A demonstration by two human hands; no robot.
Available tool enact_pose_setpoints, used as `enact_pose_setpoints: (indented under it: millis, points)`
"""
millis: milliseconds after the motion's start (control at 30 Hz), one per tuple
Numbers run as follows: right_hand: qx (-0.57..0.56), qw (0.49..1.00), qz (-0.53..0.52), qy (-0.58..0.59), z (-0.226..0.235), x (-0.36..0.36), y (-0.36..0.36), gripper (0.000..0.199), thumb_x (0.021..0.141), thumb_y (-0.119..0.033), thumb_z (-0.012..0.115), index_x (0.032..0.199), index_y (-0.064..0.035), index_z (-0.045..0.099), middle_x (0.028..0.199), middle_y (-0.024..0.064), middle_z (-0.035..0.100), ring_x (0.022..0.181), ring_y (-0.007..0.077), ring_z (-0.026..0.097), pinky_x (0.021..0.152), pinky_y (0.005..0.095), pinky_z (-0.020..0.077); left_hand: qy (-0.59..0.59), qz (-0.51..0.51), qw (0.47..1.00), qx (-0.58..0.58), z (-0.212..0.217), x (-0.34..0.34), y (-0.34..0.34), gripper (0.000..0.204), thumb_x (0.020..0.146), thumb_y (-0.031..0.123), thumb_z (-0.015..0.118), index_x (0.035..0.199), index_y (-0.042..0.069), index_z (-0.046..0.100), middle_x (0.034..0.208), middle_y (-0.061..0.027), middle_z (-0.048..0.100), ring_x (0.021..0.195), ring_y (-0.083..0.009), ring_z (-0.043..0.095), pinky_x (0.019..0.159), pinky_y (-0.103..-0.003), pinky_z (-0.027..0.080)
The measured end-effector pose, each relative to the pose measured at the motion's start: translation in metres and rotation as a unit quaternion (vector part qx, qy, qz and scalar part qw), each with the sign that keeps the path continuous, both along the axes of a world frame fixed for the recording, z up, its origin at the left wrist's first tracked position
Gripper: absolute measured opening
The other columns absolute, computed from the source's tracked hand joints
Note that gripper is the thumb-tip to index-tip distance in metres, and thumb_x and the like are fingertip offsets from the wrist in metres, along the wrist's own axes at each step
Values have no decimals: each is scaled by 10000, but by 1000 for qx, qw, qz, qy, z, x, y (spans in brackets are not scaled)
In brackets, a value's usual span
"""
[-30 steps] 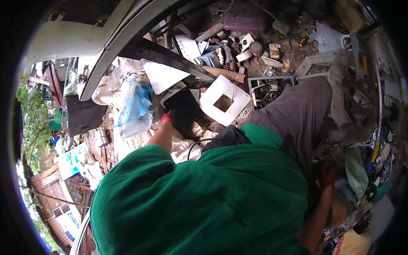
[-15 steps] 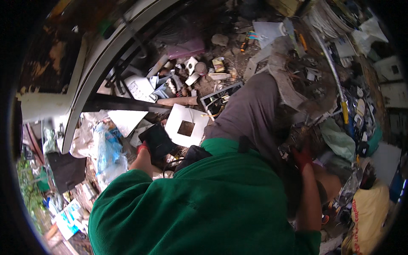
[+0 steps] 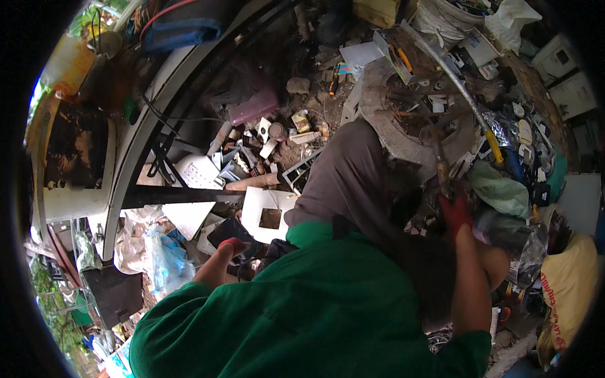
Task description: The person removes an electronic device from a plastic bag, then uses a screwdriver to unscrew and remove a back panel, revealing an internal circuit board.
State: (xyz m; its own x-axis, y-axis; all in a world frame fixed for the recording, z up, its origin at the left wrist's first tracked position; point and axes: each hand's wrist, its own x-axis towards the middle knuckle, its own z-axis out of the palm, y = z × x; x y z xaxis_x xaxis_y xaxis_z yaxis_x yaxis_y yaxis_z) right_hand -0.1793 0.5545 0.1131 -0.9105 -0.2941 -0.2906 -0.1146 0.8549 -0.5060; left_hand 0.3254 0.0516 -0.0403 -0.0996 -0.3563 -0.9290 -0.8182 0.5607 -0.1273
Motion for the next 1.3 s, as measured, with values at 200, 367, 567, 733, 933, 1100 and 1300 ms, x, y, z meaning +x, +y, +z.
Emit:
enact_pose_setpoints:
  millis: [200,367,567,733,933,1100,1300]
  points:
    - [-7,1000,2,-13,-2,-9,-9,804,823,-322,676,1468,-51,280,1450,215,391,1354,347,368,1104,402,307,79,148,983,70,51,-119,21,573,876,562,516,867,30,728,857,-151,710,778,-254,677,768,-396,518]
    - [-6,998,43,46,6,-17,-14,805,817,-319,677,1466,-53,281,1438,244,383,1345,387,360,1100,434,315,139,-227,962,-64,79,-213,12,558,884,565,482,995,69,711,896,-126,717,855,-282,691,754,-420,532]
    - [127,966,121,191,6,-54,-51,840,781,-373,711,1447,-48,315,1463,244,341,1361,403,314,1118,480,277,283,-245,923,-91,125,-384,-3,442,904,418,483,1107,72,668,1104,-172,670,1044,-347,631,884,-450,491]
    - [154,964,160,149,-9,-98,-71,894,739,-441,739,1439,-55,338,1481,243,307,1373,416,283,1147,479,217,516,-151,839,-79,59,-497,-35,382,881,293,503,1186,90,610,1200,-196,615,1124,-364,582,952,-450,465]
    - [123,980,130,90,-21,-101,-78,913,723,-430,758,1445,-63,336,1496,258,259,1382,430,260,1146,481,220,423,-243,866,-114,2,-588,-49,529,853,273,567,1353,137,463,1376,-177,470,1216,-371,510,984,-462,456]
    - [52,993,105,15,-28,-106,-71,821,767,-333,726,1443,-68,342,1484,274,250,1376,445,248,1137,486,231,380,-226,885,-144,-52,-638,-54,638,829,325,598,1416,219,373,1492,-194,324,1331,-409,380,1051,-487,390]
    - [65,993,83,-46,-14,-109,-81,800,767,-306,701,1445,-80,343,1443,276,294,1350,452,248,1135,515,198,352,-208,896,-175,-106,-692,-63,634,799,356,628,1386,272,403,1495,-177,318,1349,-391,356,1067,-502,341]
